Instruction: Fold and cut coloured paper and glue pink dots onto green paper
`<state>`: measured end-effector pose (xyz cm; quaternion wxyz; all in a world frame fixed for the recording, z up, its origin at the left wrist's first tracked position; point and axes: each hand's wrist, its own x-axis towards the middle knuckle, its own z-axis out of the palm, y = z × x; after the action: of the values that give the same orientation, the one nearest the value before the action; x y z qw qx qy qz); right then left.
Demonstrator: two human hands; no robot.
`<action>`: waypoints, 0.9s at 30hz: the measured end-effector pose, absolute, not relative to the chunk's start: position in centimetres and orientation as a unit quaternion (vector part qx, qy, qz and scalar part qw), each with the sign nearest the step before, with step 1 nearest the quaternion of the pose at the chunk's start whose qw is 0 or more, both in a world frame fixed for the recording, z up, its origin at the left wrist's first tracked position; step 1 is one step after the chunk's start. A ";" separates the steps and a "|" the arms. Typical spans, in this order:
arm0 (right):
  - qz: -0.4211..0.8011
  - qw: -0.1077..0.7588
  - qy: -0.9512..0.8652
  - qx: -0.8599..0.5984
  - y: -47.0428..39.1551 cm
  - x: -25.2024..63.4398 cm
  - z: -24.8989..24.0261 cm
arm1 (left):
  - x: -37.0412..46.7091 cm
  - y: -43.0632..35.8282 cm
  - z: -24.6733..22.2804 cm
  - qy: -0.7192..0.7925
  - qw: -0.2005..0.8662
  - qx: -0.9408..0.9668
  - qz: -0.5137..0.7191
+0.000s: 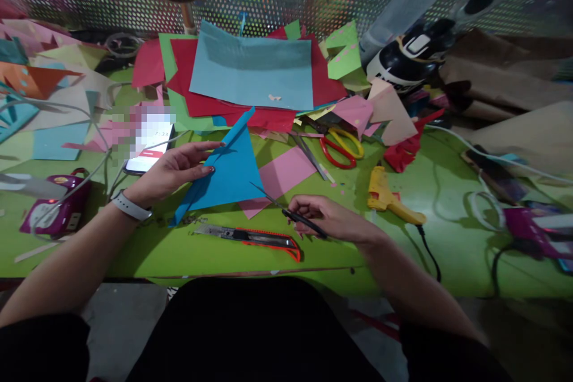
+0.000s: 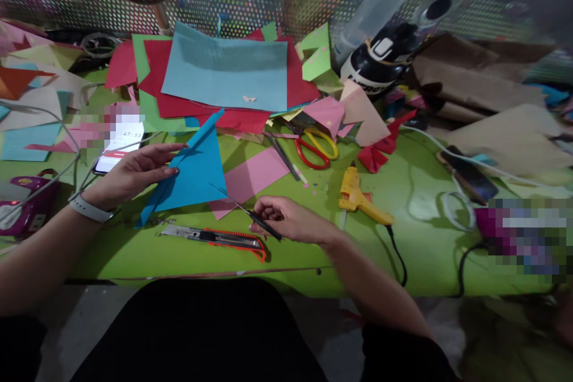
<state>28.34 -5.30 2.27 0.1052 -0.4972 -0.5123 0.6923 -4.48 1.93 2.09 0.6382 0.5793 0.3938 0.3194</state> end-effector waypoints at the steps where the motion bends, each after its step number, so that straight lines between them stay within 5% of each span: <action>1: 0.692 0.105 -0.513 -0.497 -5.3 28.3 2.3 | -4.5 1.9 2.1 0.395 0.639 0.579 0.318; 27: 0.684 0.098 -0.524 -0.498 -5.3 28.3 2.4 | -4.4 1.9 2.1 0.395 0.636 0.577 0.326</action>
<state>28.29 -5.31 2.41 0.0980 -0.4980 -0.5243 0.6838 -4.36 1.93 2.08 0.6357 0.5775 0.3953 0.3258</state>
